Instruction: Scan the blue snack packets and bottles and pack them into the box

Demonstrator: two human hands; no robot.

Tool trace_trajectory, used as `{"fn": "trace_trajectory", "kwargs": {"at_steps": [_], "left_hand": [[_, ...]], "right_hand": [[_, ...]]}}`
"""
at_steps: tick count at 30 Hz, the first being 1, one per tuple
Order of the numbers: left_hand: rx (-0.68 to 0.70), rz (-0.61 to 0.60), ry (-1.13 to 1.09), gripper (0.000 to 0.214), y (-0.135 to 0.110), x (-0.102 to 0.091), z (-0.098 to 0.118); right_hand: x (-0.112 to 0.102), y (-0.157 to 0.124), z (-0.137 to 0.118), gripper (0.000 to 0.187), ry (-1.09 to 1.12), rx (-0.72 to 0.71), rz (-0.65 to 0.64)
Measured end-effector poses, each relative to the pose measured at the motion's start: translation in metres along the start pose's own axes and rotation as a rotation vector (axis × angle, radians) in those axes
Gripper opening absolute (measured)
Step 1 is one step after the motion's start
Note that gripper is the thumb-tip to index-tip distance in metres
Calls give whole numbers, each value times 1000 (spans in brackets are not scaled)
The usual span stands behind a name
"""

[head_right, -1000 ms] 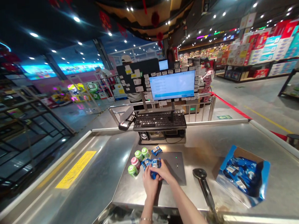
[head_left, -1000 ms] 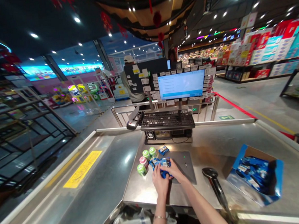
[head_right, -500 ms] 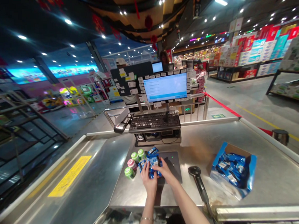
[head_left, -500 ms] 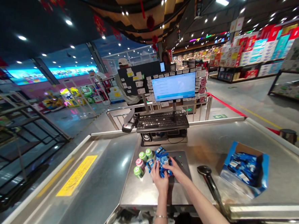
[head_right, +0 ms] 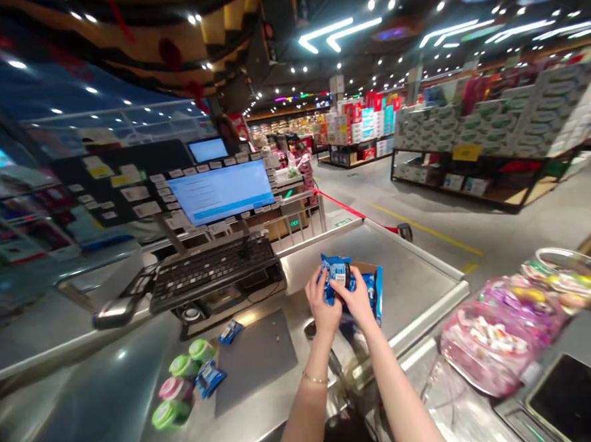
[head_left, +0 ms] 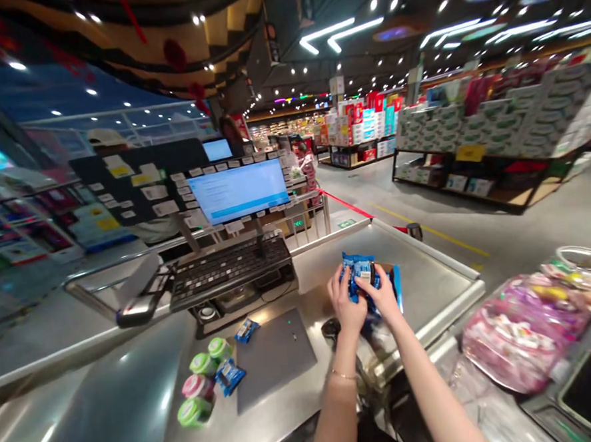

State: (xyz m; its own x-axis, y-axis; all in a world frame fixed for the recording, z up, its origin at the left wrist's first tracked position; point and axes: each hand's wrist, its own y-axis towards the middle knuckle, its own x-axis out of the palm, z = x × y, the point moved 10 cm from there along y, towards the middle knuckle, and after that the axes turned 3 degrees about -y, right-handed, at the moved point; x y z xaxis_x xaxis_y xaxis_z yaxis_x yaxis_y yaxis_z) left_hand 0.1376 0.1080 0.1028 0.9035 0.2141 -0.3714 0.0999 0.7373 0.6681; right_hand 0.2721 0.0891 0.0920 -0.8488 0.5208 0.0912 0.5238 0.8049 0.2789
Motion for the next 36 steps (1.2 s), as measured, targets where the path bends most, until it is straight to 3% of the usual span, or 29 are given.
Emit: {"fn": "trace_trajectory", "kwargs": {"at_steps": [2,5,10,14,20,25,30,36], "left_hand": [[-11,-48,-46,53,6,34,8],[-42,-125,-51,52,7,74,6],[-127,-367,165,57,-3,111,-20],[-103,-476,212,69,-4,107,-24],[-202,-397,146,59,10,81,-42],[-163,-458,251,54,5,91,-41],[-62,-386,554,38,-5,89,-28],[15,-462,613,28,-9,100,-23]], "right_hand": [[-29,14,4,44,-34,-2,60],[-57,31,22,43,-132,10,115],[-69,43,59,37,-250,50,133],[-75,41,73,37,-305,86,145],[-88,46,79,45,-267,193,155],[-83,53,79,47,-251,206,137],[-92,58,73,51,-342,160,188],[-96,81,55,44,-538,47,175]]}}
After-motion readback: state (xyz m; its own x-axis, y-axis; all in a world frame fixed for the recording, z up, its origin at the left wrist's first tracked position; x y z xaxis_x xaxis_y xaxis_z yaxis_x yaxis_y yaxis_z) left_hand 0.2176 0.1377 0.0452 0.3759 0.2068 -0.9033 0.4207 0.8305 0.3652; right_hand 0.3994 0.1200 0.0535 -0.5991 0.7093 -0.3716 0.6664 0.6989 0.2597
